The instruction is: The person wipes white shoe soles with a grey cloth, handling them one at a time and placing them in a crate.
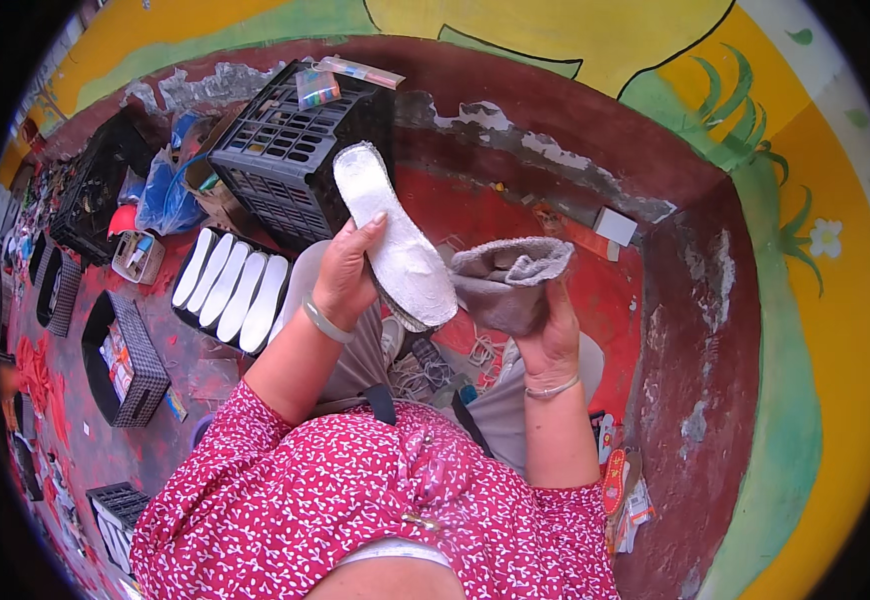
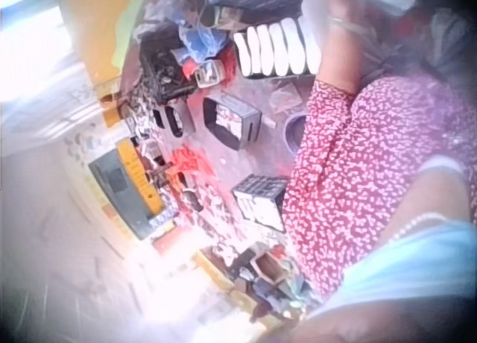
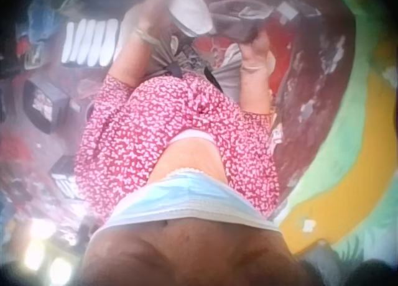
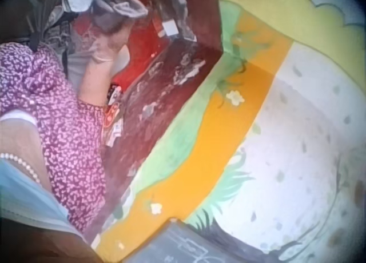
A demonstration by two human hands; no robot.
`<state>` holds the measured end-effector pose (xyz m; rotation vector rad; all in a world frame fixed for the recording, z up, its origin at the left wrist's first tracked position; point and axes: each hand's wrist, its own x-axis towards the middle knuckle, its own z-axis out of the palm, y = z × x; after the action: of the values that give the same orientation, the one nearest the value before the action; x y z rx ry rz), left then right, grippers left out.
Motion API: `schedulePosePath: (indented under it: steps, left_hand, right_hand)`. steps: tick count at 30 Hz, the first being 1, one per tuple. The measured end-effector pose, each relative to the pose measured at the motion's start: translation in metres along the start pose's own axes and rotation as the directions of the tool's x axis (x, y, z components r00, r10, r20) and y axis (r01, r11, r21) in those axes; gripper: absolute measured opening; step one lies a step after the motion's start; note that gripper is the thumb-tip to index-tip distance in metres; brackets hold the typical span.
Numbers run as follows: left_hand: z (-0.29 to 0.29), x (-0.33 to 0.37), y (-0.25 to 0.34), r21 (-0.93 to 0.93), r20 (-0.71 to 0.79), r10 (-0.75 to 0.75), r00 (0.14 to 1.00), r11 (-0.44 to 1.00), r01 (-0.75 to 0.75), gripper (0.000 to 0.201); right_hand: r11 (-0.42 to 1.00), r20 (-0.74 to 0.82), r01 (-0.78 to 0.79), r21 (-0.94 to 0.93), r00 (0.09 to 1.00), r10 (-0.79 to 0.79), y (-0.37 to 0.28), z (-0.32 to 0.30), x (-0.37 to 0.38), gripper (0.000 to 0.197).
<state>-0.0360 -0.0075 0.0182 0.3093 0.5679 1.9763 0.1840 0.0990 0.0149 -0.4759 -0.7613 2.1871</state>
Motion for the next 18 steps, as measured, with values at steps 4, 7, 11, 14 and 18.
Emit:
schedulePosePath:
  steps: [4, 7, 11, 14, 18]
  left_hand:
    - [0.003, 0.001, -0.003, -0.011, -0.010, 0.037, 0.999, 0.999, -0.037, 0.024]
    - [0.008, 0.001, -0.008, -0.031, -0.051, 0.065, 0.997, 0.997, -0.067, 0.024]
    - [0.001, 0.003, -0.022, -0.034, -0.073, 0.086, 0.994, 0.995, -0.089, 0.026]
    - [0.002, -0.002, -0.029, 0.023, -0.008, 0.047, 0.999, 0.999, -0.047, 0.025]
    - [0.001, -0.011, -0.044, 0.124, 0.033, 0.034, 0.999, 0.992, -0.038, 0.024]
  right_hand:
    - [0.991, 0.081, -0.119, 0.068, 0.990, 0.113, 0.018, 0.015, -0.007, 0.045]
    - [0.998, 0.141, -0.045, -0.036, 0.989, 0.049, 0.041, 0.031, -0.014, 0.043]
    - [0.955, 0.180, 0.005, -0.298, 0.982, 0.051, 0.047, 0.041, -0.017, 0.047]
    - [0.726, 0.237, 0.161, -0.668, 0.972, 0.002, 0.049, 0.029, -0.013, 0.050]
    - [0.588, 0.231, 0.243, -0.772, 0.968, -0.096, 0.058, 0.029, -0.017, 0.049]
